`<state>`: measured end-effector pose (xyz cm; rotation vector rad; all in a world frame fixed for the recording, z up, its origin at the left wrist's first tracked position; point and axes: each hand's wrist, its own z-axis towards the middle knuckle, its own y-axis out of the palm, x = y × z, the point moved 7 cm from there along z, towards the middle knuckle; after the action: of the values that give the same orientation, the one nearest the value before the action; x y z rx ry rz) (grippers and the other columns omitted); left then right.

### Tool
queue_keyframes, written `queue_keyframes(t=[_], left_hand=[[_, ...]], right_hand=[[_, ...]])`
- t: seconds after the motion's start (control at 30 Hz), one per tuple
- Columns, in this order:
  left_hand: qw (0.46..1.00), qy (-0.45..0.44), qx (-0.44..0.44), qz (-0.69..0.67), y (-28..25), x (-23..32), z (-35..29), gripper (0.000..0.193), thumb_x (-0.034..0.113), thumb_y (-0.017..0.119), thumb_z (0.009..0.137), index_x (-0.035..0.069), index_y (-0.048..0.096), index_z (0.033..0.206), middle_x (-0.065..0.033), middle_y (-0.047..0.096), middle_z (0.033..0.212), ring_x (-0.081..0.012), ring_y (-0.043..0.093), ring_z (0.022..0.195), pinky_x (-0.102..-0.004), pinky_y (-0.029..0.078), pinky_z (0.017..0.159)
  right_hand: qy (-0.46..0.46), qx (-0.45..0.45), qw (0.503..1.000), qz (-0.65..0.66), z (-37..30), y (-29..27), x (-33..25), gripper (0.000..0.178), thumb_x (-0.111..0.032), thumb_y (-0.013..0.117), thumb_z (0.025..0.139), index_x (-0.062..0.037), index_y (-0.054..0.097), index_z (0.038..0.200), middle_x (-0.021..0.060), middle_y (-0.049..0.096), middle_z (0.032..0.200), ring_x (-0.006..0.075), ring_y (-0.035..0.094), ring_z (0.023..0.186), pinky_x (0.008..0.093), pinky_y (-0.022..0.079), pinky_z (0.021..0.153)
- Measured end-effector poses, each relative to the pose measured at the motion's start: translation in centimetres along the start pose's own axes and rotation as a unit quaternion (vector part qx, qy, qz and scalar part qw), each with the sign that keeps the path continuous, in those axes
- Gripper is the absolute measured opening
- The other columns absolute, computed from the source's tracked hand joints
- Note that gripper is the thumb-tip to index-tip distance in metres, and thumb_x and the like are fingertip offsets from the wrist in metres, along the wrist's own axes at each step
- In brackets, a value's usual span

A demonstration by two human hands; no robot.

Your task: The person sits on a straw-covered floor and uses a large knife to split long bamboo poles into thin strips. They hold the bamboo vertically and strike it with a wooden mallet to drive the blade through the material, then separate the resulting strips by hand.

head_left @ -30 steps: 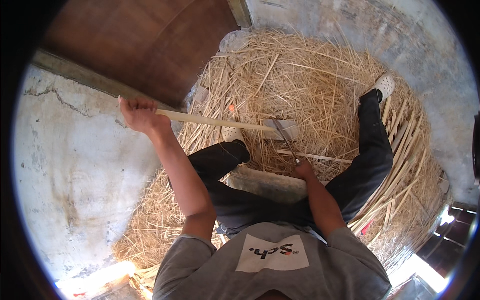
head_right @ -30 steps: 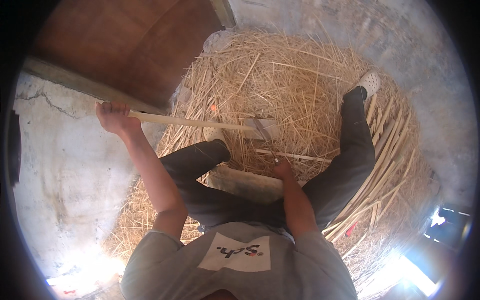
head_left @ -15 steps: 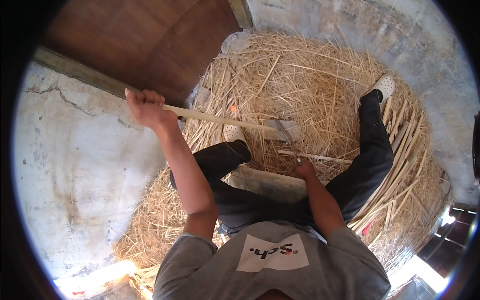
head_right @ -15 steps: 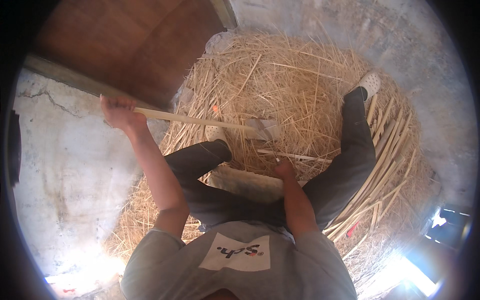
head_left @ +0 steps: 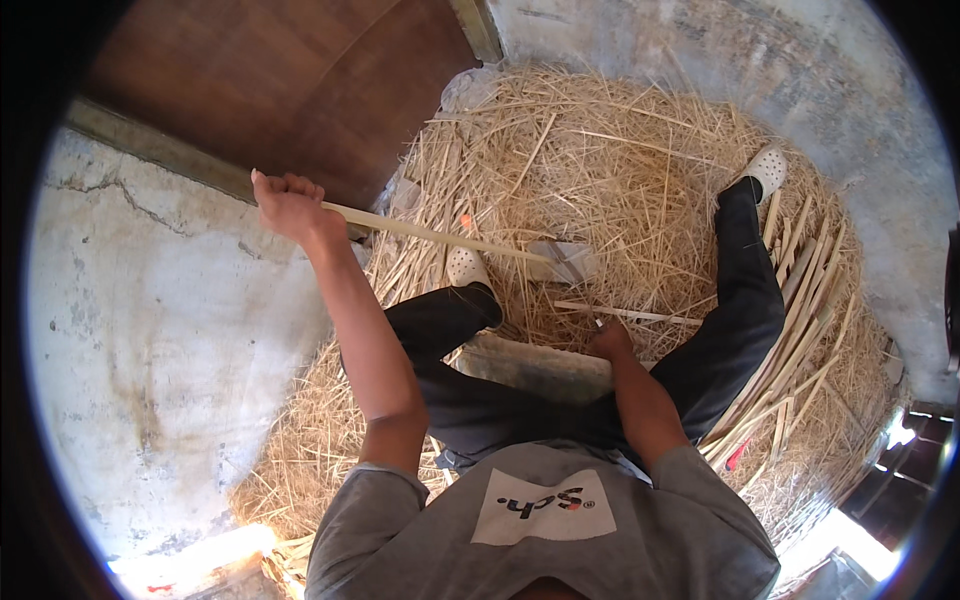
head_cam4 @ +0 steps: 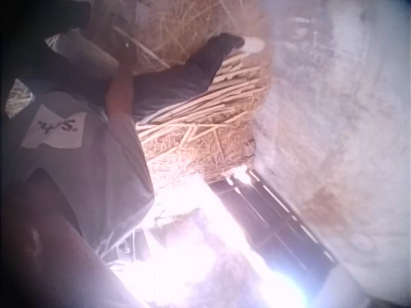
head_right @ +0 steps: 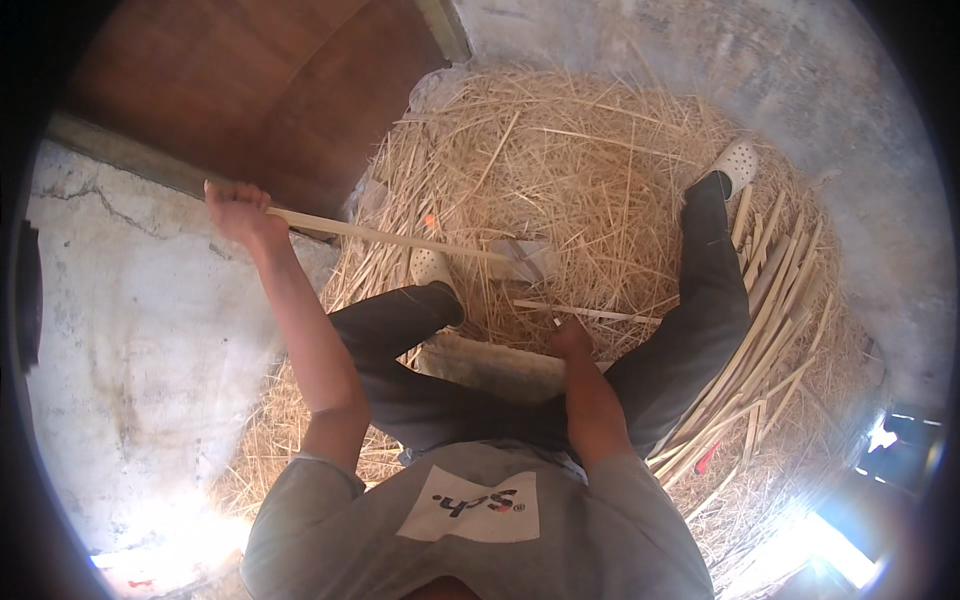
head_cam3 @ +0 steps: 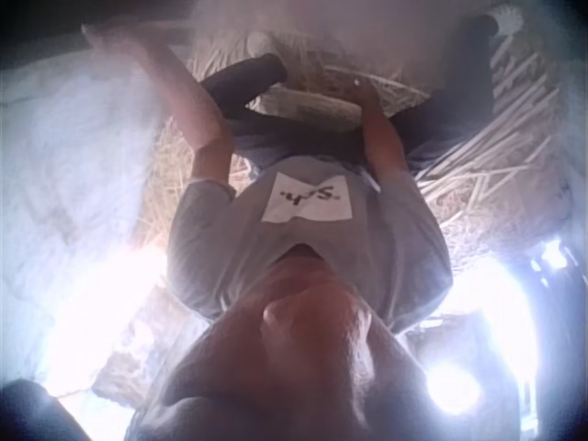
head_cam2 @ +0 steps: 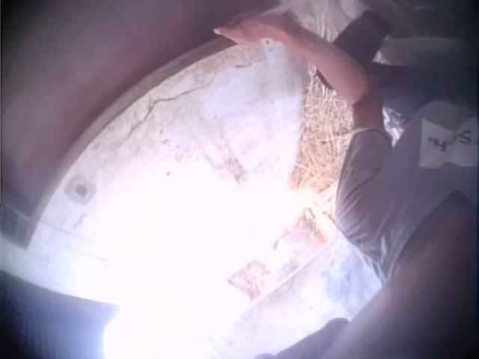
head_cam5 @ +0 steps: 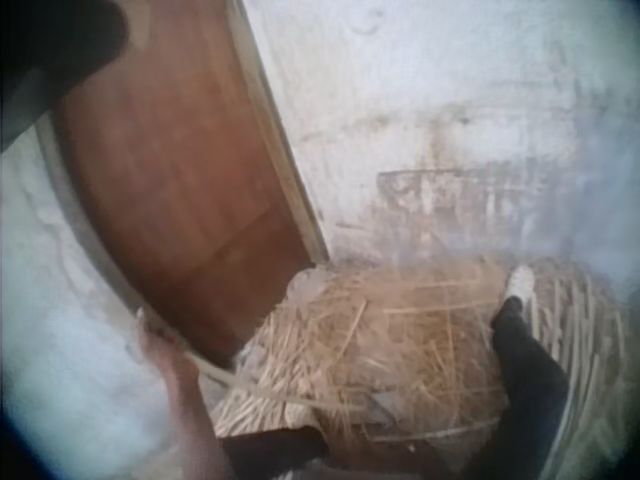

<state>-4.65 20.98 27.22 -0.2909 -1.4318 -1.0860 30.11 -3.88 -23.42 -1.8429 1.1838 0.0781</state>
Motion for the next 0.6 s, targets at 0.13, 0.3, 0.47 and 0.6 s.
queue_keyframes(t=[0.13,0.3,0.47,0.6], left_hand=[[1.000,0.019,0.016,-0.006,-0.8,-0.6,1.5,0.037,0.032,0.046,0.097,0.012,0.035,0.068,-0.0018,0.036,0.054,-0.0127,0.032,0.048,-0.0294,0.025,0.046],[1.000,0.020,0.021,-0.006,-0.7,-1.0,2.4,0.037,0.032,0.046,0.098,0.013,0.035,0.068,-0.0017,0.036,0.055,-0.0133,0.032,0.047,-0.0291,0.025,0.046],[1.000,-0.015,0.022,0.003,-0.5,-1.5,2.5,0.037,0.032,0.046,0.098,0.014,0.034,0.068,-0.0005,0.033,0.054,-0.0123,0.029,0.047,-0.0293,0.022,0.046],[0.999,-0.033,-0.014,-0.033,-0.1,-1.3,3.5,0.038,0.032,0.047,0.097,0.015,0.032,0.067,0.0007,0.030,0.054,-0.0116,0.026,0.047,-0.0296,0.020,0.046]], right_hand=[[-0.008,-0.001,0.998,0.067,1.2,0.5,-0.4,0.036,-0.029,0.063,0.082,-0.0001,0.064,0.104,0.0221,0.065,0.107,0.0393,0.063,0.100,0.0482,0.050,0.083],[0.007,-0.034,0.999,-0.021,2.8,3.0,1.4,0.033,-0.028,0.063,0.083,0.0017,0.066,0.096,0.0233,0.066,0.099,0.0383,0.064,0.092,0.0498,0.049,0.079],[0.023,-0.067,0.997,-0.021,1.6,2.2,1.3,0.032,-0.026,0.065,0.081,0.0037,0.067,0.093,0.0236,0.067,0.091,0.0364,0.066,0.084,0.0493,0.049,0.075],[-0.169,-0.164,0.966,-0.105,2.6,3.3,-0.8,0.031,-0.023,0.065,0.077,0.0050,0.066,0.091,0.0237,0.067,0.089,0.0370,0.066,0.083,0.0492,0.049,0.073]])
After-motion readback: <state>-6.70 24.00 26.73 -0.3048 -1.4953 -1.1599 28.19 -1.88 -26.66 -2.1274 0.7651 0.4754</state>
